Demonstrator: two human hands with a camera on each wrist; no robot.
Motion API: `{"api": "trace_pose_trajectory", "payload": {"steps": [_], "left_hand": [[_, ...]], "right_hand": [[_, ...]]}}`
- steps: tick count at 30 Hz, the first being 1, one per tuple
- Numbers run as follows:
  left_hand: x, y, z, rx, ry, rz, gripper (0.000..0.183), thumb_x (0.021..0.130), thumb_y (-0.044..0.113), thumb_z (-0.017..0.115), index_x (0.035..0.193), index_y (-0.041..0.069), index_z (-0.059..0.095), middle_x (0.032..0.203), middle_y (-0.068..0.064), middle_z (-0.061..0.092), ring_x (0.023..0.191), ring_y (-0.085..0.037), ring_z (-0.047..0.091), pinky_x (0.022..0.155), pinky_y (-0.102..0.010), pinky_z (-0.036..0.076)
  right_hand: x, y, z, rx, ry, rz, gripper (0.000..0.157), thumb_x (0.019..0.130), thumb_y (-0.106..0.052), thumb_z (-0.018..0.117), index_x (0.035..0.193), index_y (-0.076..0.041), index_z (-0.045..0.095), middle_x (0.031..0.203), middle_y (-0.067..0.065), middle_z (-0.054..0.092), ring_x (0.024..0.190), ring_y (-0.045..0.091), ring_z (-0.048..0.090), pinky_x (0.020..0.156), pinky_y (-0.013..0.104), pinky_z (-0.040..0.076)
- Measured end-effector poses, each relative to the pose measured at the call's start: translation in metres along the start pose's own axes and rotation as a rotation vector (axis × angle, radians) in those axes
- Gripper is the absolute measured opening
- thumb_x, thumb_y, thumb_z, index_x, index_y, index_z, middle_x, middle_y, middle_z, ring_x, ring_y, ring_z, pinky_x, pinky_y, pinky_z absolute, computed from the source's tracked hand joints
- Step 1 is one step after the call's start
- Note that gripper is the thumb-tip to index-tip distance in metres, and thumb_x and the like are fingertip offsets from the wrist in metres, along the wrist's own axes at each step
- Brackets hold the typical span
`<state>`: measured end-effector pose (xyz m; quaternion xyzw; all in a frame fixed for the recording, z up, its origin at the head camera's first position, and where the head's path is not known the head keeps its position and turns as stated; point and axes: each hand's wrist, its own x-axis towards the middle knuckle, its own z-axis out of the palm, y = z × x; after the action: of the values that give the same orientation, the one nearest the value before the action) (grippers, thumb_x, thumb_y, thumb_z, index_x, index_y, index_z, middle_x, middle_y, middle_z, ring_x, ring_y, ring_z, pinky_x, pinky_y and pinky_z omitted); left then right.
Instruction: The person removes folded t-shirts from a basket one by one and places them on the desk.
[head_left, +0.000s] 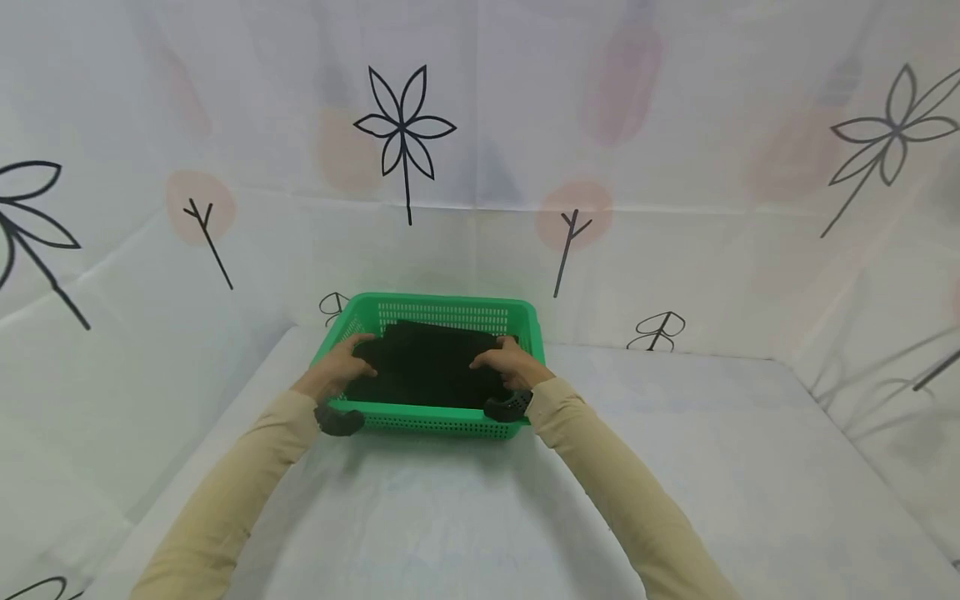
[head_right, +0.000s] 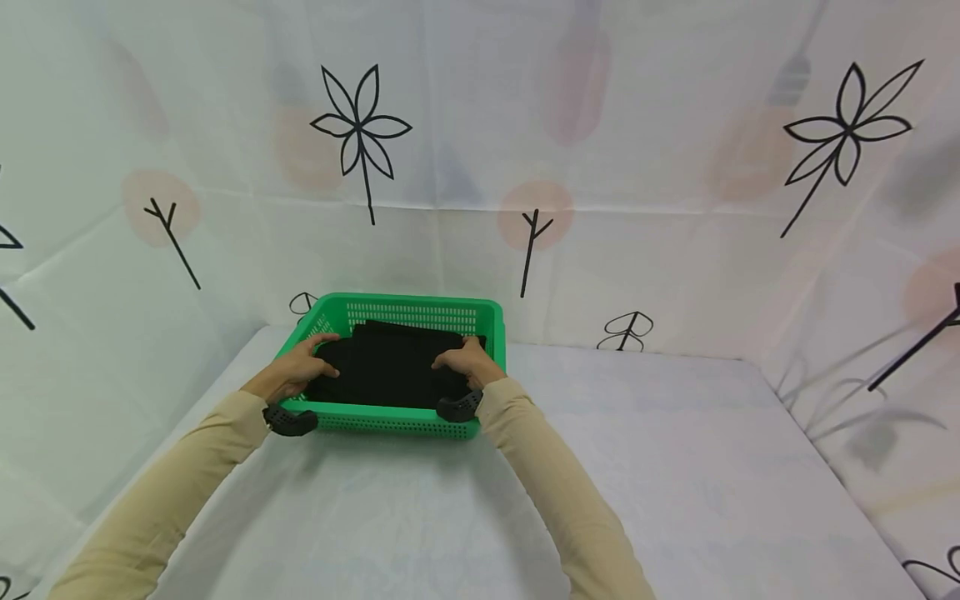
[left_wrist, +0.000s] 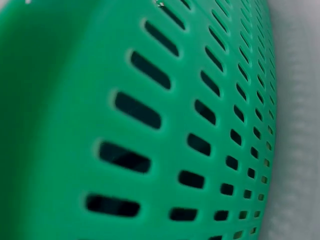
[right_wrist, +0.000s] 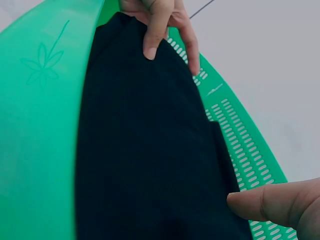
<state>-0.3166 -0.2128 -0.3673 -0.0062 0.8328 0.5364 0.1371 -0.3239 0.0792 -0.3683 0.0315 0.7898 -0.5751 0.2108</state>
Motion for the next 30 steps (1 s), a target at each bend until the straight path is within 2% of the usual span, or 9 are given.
{"api": "trace_pose_trajectory", "payload": {"steps": [6, 11, 15, 19, 26, 30], "left_hand": [[-0.004, 0.004, 0.000, 0.095, 0.073, -0.012, 0.075, 0.084, -0.014, 0.053, 0.151, 0.000, 0.021, 0.150, -0.034, 0.015, 0.134, -0.053, 0.022, 0.103, -0.064, 0.026], [-0.004, 0.003, -0.002, 0.135, 0.098, -0.025, 0.075, 0.084, -0.014, 0.053, 0.151, 0.000, 0.022, 0.150, -0.034, 0.016, 0.133, -0.053, 0.024, 0.102, -0.064, 0.029], [-0.004, 0.001, -0.002, 0.120, 0.089, -0.022, 0.074, 0.085, -0.014, 0.054, 0.150, 0.000, 0.023, 0.151, -0.033, 0.015, 0.134, -0.052, 0.023, 0.103, -0.063, 0.028], [-0.004, 0.001, -0.002, 0.100, 0.075, -0.014, 0.074, 0.085, -0.015, 0.055, 0.150, -0.001, 0.022, 0.151, -0.033, 0.014, 0.135, -0.051, 0.022, 0.105, -0.061, 0.026], [-0.005, -0.001, -0.003, 0.078, 0.054, 0.007, 0.074, 0.086, -0.013, 0.056, 0.151, -0.001, 0.022, 0.151, -0.033, 0.013, 0.134, -0.052, 0.023, 0.104, -0.061, 0.028], [-0.005, -0.001, -0.002, 0.073, 0.081, 0.025, 0.075, 0.085, -0.013, 0.058, 0.150, -0.001, 0.023, 0.150, -0.033, 0.017, 0.132, -0.051, 0.029, 0.103, -0.059, 0.031]], "right_hand": [[0.003, 0.000, 0.000, -0.007, -0.004, -0.001, 0.084, 0.091, -0.016, 0.064, 0.153, -0.005, 0.008, 0.153, 0.028, 0.017, 0.135, 0.050, 0.025, 0.107, 0.054, 0.030], [0.007, 0.000, -0.001, -0.031, -0.036, 0.002, 0.086, 0.091, -0.017, 0.064, 0.154, -0.004, 0.006, 0.154, 0.027, 0.014, 0.137, 0.048, 0.022, 0.106, 0.056, 0.029], [0.009, 0.001, -0.002, -0.065, -0.054, 0.005, 0.088, 0.091, -0.019, 0.063, 0.154, -0.003, 0.004, 0.155, 0.027, 0.011, 0.138, 0.047, 0.020, 0.106, 0.058, 0.028], [0.013, 0.001, -0.003, -0.085, -0.051, 0.009, 0.086, 0.092, -0.018, 0.063, 0.153, -0.002, 0.004, 0.154, 0.028, 0.012, 0.136, 0.049, 0.024, 0.105, 0.057, 0.031], [0.016, 0.002, -0.004, -0.037, -0.060, 0.023, 0.086, 0.092, -0.015, 0.063, 0.154, -0.003, 0.005, 0.155, 0.025, 0.011, 0.139, 0.041, 0.023, 0.106, 0.053, 0.032], [0.016, 0.000, -0.003, -0.018, -0.068, 0.014, 0.083, 0.092, -0.013, 0.062, 0.154, -0.003, 0.007, 0.156, 0.024, 0.011, 0.141, 0.038, 0.020, 0.107, 0.053, 0.030]]}}
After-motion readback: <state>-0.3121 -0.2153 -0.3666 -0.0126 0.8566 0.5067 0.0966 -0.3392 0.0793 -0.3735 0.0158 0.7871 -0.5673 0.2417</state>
